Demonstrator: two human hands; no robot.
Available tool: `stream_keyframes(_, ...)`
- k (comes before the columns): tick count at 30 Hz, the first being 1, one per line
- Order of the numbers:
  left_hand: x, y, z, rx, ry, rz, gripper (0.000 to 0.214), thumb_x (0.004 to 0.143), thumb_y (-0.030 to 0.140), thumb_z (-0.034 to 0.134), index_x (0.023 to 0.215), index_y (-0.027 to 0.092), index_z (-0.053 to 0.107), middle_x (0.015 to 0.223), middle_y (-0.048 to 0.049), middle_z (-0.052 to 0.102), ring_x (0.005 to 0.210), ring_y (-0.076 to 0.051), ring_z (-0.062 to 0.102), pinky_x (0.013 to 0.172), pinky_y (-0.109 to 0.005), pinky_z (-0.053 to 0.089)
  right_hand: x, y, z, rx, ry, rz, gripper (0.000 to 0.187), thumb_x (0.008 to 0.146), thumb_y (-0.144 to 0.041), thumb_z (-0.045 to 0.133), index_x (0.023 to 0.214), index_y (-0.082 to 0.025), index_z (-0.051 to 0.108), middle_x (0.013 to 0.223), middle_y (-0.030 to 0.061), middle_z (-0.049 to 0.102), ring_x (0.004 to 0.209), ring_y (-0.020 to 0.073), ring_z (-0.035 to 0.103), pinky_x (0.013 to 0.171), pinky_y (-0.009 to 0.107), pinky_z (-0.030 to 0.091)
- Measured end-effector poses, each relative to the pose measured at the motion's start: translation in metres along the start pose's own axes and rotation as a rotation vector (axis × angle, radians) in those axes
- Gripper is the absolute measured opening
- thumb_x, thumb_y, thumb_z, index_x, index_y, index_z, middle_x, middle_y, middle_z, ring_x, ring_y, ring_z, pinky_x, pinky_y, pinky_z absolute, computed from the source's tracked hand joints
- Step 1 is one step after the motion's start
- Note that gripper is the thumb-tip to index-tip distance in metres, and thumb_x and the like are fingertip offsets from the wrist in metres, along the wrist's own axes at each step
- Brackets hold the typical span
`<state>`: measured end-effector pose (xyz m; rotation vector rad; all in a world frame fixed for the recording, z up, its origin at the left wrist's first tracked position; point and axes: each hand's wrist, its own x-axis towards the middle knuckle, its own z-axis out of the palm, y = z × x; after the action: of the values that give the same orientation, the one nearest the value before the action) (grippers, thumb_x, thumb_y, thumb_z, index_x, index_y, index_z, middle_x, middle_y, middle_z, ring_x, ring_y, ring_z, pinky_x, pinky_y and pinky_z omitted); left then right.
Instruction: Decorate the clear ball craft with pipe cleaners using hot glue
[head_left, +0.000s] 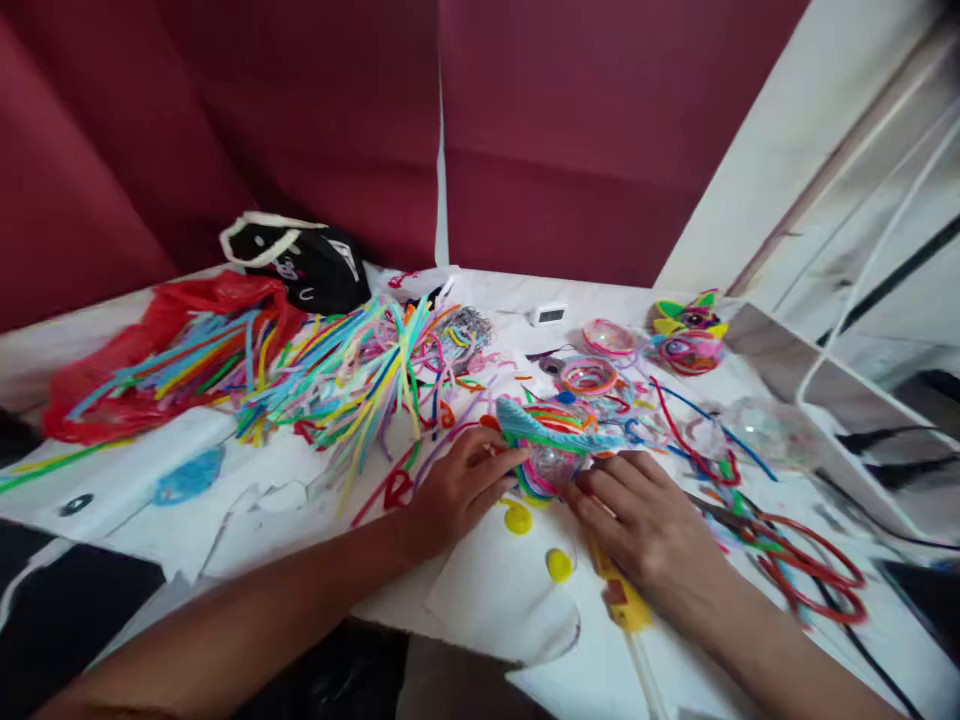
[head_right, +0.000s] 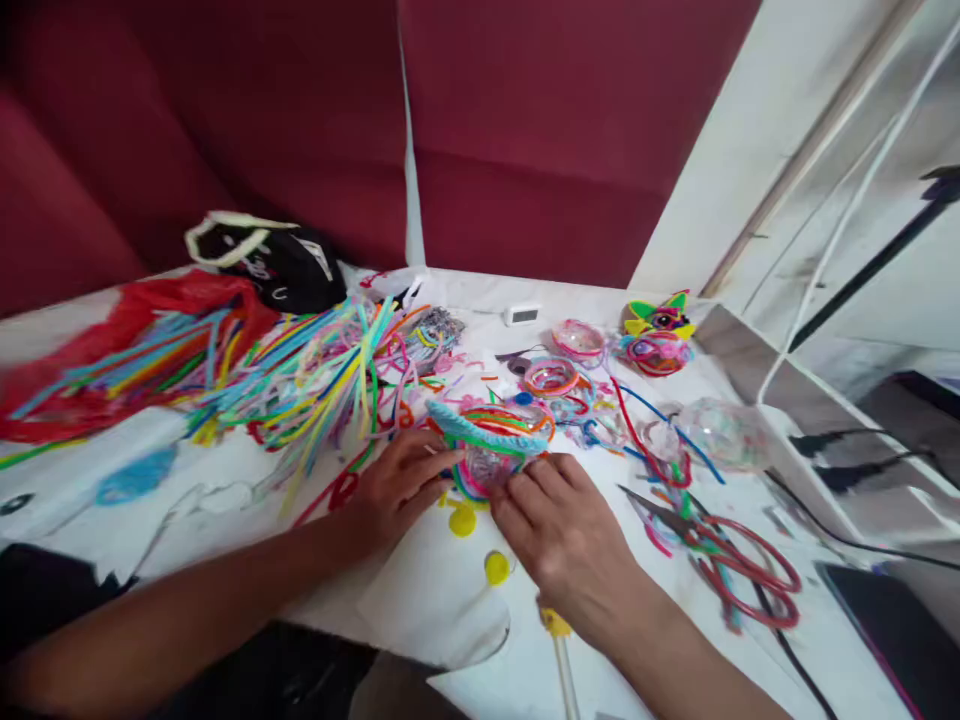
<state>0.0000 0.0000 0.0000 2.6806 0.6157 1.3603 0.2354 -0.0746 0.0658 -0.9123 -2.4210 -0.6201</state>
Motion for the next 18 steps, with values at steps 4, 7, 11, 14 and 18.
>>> stream_keyframes(4,0.000,-0.002,0.000,-0.009,0.001,-0.002,0.034,0.100,0.016,0.056,0.133,0.021,0.058,0.116,-0.0077,0.056,0.099,-0.014,0.065,0.083,-0.028,0.062,-0.006,-0.005,0.007,0.081,0.014,0.051,0.040,0.108,-0.013,0.034,0.097,-0.008,0.073,0.078,0.0064,0.068,0.074,0.0206,0.055,0.073,0.036,0.039)
stream_keyframes(7,0.000,-0.001,0.000,-0.021,0.000,-0.005,0.035,0.100,0.014,0.056,0.134,0.022,0.058,0.117,-0.0078,0.056,0.097,-0.014,0.065,0.082,-0.028,0.062,-0.009,-0.009,0.013,0.125,-0.004,0.083,0.028,0.106,-0.015,0.044,0.104,-0.008,0.072,0.077,0.0049,0.064,0.073,0.0201,0.054,0.071,0.036,0.038)
stream_keyframes(11,0.000,-0.001,0.000,-0.030,-0.002,0.012,0.038,0.098,0.012,0.057,0.135,0.021,0.058,0.117,-0.0078,0.054,0.094,-0.013,0.064,0.080,-0.026,0.062,-0.008,-0.011,0.017,0.153,0.000,0.095,0.028,0.106,-0.014,0.044,0.107,-0.006,0.071,0.079,0.0058,0.065,0.074,0.0206,0.055,0.073,0.037,0.039)
stream_keyframes(14,0.001,-0.002,-0.001,-0.016,-0.006,0.046,0.038,0.099,0.013,0.056,0.137,0.022,0.057,0.119,-0.0084,0.054,0.093,-0.012,0.065,0.079,-0.026,0.062,-0.009,-0.011,0.017,0.192,0.022,0.083,0.028,0.105,-0.011,0.043,0.107,-0.004,0.070,0.077,0.0061,0.065,0.075,0.0204,0.055,0.075,0.038,0.039)
stream_keyframes(18,0.001,-0.002,-0.003,0.012,-0.029,0.049,0.037,0.099,0.014,0.056,0.136,0.021,0.058,0.119,-0.0090,0.055,0.092,-0.012,0.066,0.078,-0.026,0.062,-0.012,-0.011,0.018,0.241,0.029,0.105,0.023,0.101,-0.007,0.048,0.112,-0.003,0.068,0.079,0.0073,0.065,0.076,0.0212,0.055,0.075,0.038,0.041)
